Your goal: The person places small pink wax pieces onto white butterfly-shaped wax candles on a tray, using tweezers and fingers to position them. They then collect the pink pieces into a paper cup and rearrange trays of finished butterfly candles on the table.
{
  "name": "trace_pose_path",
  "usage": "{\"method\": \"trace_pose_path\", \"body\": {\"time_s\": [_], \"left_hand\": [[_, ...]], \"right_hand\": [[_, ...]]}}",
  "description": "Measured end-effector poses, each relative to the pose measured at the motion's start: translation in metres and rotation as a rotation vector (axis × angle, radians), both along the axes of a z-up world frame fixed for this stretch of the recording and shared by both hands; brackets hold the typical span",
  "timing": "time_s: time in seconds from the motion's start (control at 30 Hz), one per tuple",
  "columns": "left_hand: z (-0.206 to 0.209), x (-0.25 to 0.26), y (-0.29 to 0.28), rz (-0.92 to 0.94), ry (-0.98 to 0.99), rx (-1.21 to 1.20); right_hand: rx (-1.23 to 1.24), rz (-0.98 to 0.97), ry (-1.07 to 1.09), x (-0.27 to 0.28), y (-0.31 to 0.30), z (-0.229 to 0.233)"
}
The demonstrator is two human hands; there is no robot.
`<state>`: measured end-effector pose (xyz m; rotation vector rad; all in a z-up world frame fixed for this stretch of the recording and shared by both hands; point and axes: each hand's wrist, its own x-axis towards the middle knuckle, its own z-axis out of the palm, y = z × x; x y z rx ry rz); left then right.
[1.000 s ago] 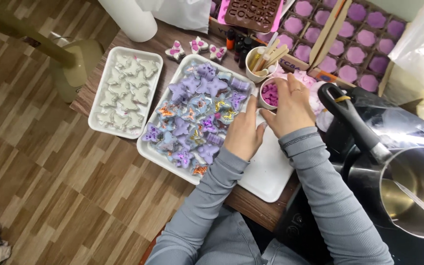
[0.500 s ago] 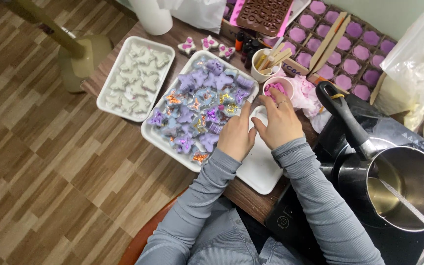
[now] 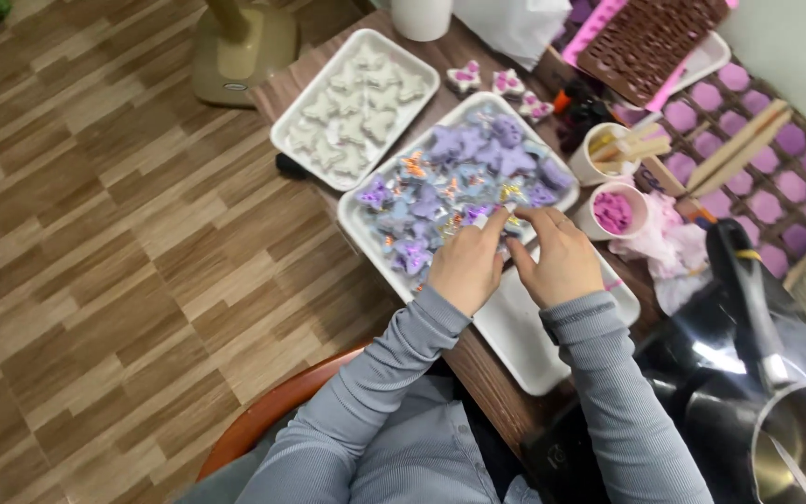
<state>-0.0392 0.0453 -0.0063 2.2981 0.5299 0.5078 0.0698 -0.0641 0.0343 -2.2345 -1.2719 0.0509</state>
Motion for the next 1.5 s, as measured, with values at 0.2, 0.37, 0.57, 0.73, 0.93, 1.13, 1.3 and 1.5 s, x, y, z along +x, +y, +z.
{"method": "trace_pose_path", "body": {"time_s": [0.2, 0.37, 0.57, 0.73, 0.93, 1.13, 1.3, 1.5], "left_hand": [[0.009, -0.017, 0.027, 0.087, 0.015, -0.077], [0.007, -0.027, 0.051, 0.148, 0.021, -0.107], [0.008, -0.037, 0.076, 0.226, -0.003, -0.132], [0.009, -0.049, 0.098, 0.284, -0.071, -0.122], [0.010, -0.063, 0.135, 0.419, 0.000, -0.117], [-0.030, -0.067, 0.174, 0.575, 0.002, -0.054], [-0.077, -0.069, 0.199, 0.769, -0.169, -0.143], [-0.086, -0.067, 0.225, 0.814, -0.172, -0.543]], "right_hand": [[-0.018, 0.007, 0.068, -0.006, 0.022, -0.002], [0.011, 0.070, 0.067, -0.007, 0.051, -0.004], [0.063, 0.152, 0.098, -0.013, 0.088, -0.008], [0.087, 0.192, 0.108, -0.016, 0.120, -0.006], [0.118, 0.262, 0.106, -0.010, 0.162, -0.018], [0.039, 0.310, 0.045, -0.002, 0.201, -0.034], [-0.109, 0.297, -0.098, 0.005, 0.221, -0.059], [-0.271, 0.257, -0.092, 0.002, 0.234, -0.059]]}}
